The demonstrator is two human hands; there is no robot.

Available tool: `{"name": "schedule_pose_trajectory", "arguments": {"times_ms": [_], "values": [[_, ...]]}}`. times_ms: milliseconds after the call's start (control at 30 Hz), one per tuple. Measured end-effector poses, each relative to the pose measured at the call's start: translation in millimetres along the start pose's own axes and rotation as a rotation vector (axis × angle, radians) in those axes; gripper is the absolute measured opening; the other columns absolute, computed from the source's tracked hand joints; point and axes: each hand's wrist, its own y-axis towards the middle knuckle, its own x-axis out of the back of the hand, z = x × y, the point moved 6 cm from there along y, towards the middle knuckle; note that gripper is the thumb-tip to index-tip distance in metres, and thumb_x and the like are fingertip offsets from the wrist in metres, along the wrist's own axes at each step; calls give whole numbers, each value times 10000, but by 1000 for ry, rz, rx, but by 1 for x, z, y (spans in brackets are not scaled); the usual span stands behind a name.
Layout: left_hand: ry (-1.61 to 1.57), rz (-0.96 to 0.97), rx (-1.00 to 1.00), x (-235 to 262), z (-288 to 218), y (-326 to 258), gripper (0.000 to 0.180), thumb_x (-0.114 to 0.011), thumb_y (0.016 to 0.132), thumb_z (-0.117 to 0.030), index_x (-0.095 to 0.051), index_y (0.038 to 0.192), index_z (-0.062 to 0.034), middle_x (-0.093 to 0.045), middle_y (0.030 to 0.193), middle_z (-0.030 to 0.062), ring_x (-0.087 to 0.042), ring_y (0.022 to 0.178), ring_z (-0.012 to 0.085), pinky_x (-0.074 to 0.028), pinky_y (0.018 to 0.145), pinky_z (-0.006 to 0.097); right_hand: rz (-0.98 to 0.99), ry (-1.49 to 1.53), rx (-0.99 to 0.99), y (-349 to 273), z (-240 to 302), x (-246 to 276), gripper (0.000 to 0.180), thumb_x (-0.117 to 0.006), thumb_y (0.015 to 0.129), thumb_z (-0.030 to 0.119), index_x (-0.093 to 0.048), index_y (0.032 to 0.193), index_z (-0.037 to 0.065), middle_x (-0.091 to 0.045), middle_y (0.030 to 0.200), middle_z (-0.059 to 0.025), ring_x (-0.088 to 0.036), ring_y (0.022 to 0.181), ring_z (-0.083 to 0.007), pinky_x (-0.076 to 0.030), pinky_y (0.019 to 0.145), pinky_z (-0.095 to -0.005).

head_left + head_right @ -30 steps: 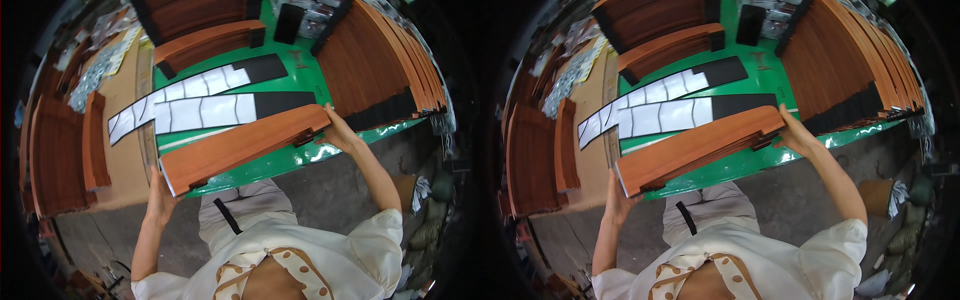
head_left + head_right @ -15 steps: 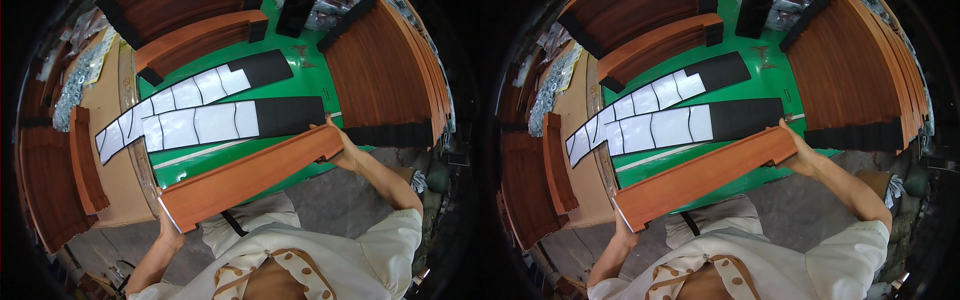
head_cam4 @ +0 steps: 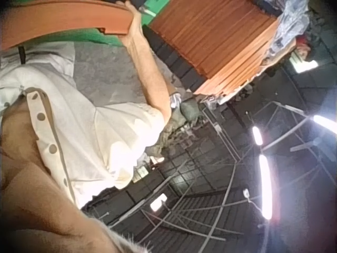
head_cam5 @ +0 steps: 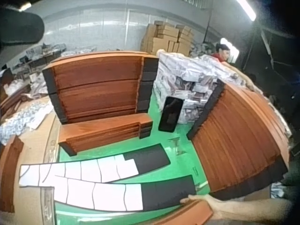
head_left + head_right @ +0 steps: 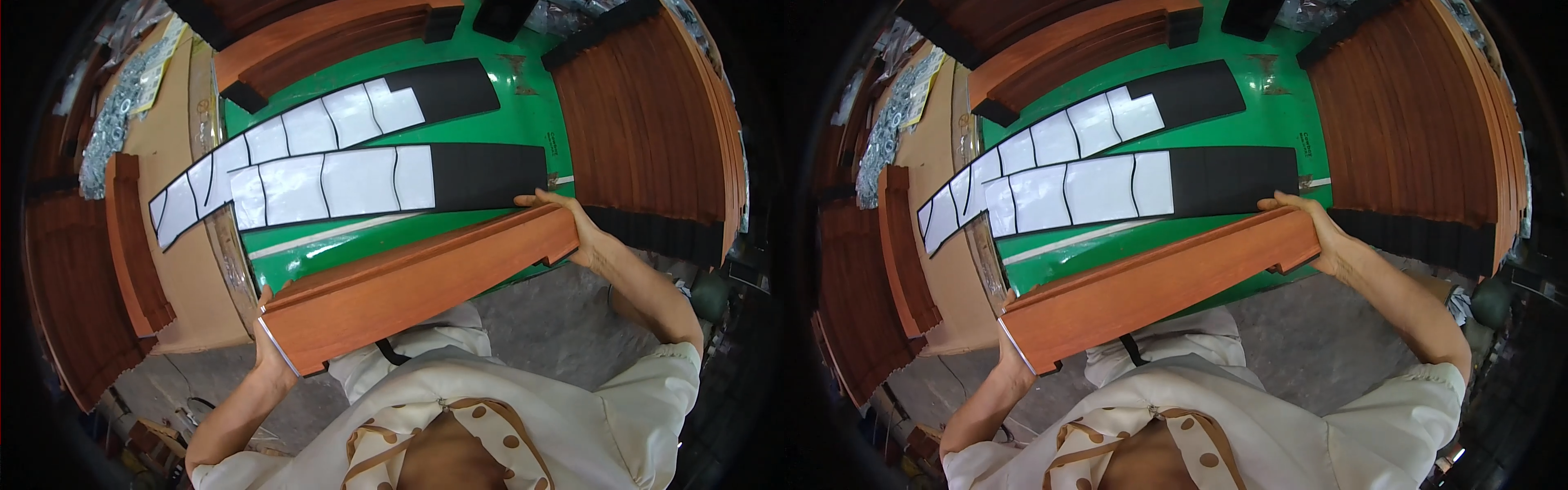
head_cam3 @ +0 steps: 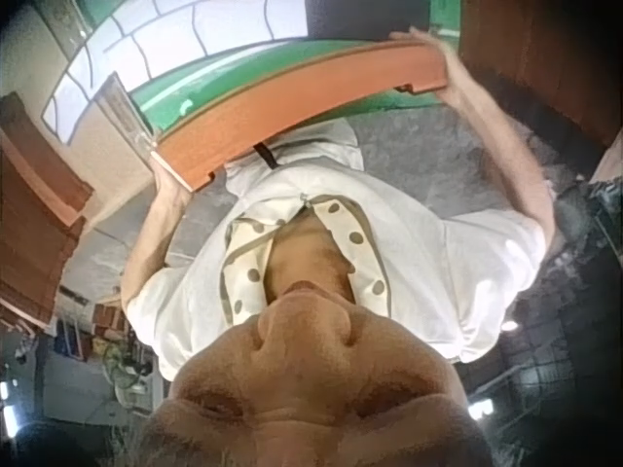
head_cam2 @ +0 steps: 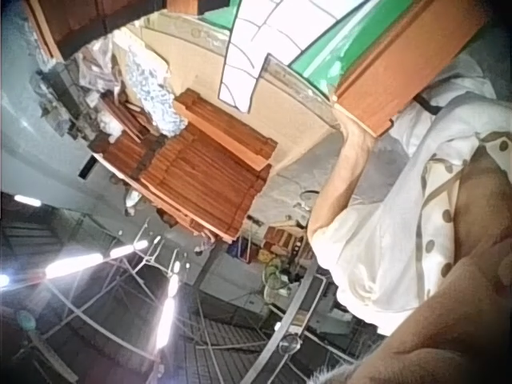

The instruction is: Applying black adhesive strips to wooden furniture components.

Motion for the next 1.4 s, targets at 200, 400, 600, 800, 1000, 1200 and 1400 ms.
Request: {"name": "schedule_pose_trajectory", "arguments": {"times_ms": [200,400,600,800,1000,1200,1400], "values": [[-88,169,-231,6,10,-12,623,-264,955,-541,-308,1420,-129,-383,1416,79,-410,1266,262,-350,1045,431,16,78,296,-22,-38,2,489,-395,949,405,-461,1316,89,-486,1295,-77,-490,1165,-201,-398,986,-339],[-119,435,-667,-1,-1,-11,641,-240,961,-534,-213,1453,-124,-288,1470,70,-317,1329,258,-288,1090,420,140,107,782,-10,-48,2,563,-338,957,430,-424,1349,35,-393,1397,-89,-351,1295,-200,-251,1088,-334],[-167,593,-932,12,-13,16,686,-255,957,-539,-161,1458,-79,-258,1480,85,-289,1345,233,-262,1109,415,63,-126,1294,-4,-20,-4,769,-345,900,580,-374,1361,-35,-319,1454,-116,-284,1346,-229,-189,1113,-352],[279,146,-1270,54,-11,70,624,-334,977,-416,-140,1464,-78,-267,1470,98,-303,1335,230,-285,1091,396,-57,-303,1415,24,-35,-14,886,-334,857,662,-254,1414,-22,-243,1483,-141,-233,1370,-268,-156,1123,-368],[206,336,-1055,58,-4,84,630,-325,978,-429,-138,1467,-79,-230,1491,80,-258,1351,218,-234,1105,384,-152,-437,1357,37,-36,-8,875,-318,865,661,-239,1427,-4,-228,1492,-145,-175,1394,-280,-128,1129,-385],[123,414,-1247,28,-17,58,739,-332,931,-576,-161,1467,-97,-247,1482,78,-325,1319,227,-285,1086,398,-87,-217,1368,36,-36,-17,905,-313,850,712,-271,1412,5,-254,1480,-130,-209,1380,-273,-141,1127,-380],[41,407,-1067,28,-10,59,889,-329,857,-695,-207,1448,-43,-288,1468,78,-309,1324,225,-249,1096,397,-40,-107,1324,36,-35,-19,863,-336,867,681,-305,1382,-10,-289,1458,-146,-246,1367,-263,-173,1124,-380]]}}
